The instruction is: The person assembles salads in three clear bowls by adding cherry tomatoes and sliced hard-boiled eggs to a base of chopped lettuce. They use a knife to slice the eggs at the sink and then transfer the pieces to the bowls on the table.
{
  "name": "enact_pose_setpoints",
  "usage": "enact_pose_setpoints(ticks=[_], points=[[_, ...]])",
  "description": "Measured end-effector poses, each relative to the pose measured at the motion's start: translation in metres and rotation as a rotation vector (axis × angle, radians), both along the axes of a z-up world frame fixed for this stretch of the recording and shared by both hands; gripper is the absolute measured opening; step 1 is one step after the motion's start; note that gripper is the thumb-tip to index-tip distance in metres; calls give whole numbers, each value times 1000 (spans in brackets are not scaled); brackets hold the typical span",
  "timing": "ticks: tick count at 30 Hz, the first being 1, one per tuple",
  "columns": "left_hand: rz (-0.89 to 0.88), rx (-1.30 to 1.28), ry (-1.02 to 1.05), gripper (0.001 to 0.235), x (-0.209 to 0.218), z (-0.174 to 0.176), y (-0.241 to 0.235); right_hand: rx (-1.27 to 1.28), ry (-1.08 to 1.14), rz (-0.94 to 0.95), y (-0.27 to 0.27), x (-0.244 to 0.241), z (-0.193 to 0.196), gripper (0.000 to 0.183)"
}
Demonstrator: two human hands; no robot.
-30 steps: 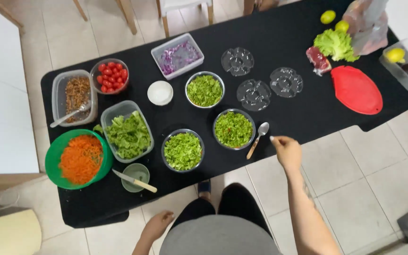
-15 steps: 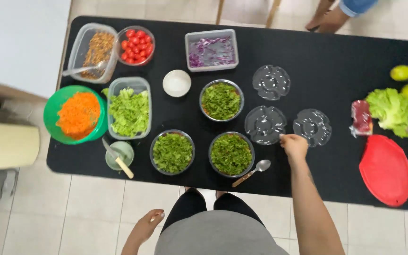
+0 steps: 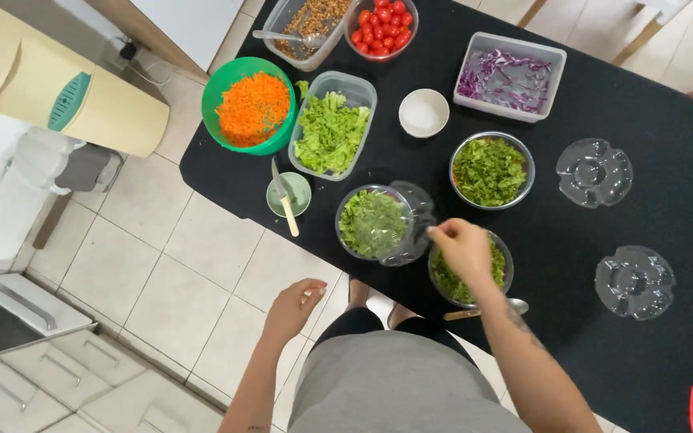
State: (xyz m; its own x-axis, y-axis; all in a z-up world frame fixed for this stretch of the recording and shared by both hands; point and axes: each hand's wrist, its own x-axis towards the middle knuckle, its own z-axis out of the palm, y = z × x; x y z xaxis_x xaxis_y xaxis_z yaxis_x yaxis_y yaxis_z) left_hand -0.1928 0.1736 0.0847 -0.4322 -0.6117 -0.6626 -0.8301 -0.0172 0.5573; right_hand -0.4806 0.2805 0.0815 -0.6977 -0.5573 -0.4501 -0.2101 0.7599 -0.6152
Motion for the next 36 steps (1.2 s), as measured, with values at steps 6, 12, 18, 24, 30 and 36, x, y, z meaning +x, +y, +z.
enact_pose_setpoints(ticks=[6,12,18,24,30,36], points=[[50,-416,272,14,-33,-23,-20,302,238,167,-31,21,-73,25],[-276,-616,304,48,-82,-29,-36,-18,797,562,-28,27,-51,25],[-691,-475,107,54,-120,-38,-47,-70,802,912,-49,35,-89,53],[-666,-330,36,55,-124,-35,-50,61,802,928,-56,43,-110,50],[-697,-303,-91,69,-133,-64,-57,266,814,912,-63,48,-118,46],[-724,-341,-117,78,-140,-90,-51,275,748,934,-63,53,-127,43]])
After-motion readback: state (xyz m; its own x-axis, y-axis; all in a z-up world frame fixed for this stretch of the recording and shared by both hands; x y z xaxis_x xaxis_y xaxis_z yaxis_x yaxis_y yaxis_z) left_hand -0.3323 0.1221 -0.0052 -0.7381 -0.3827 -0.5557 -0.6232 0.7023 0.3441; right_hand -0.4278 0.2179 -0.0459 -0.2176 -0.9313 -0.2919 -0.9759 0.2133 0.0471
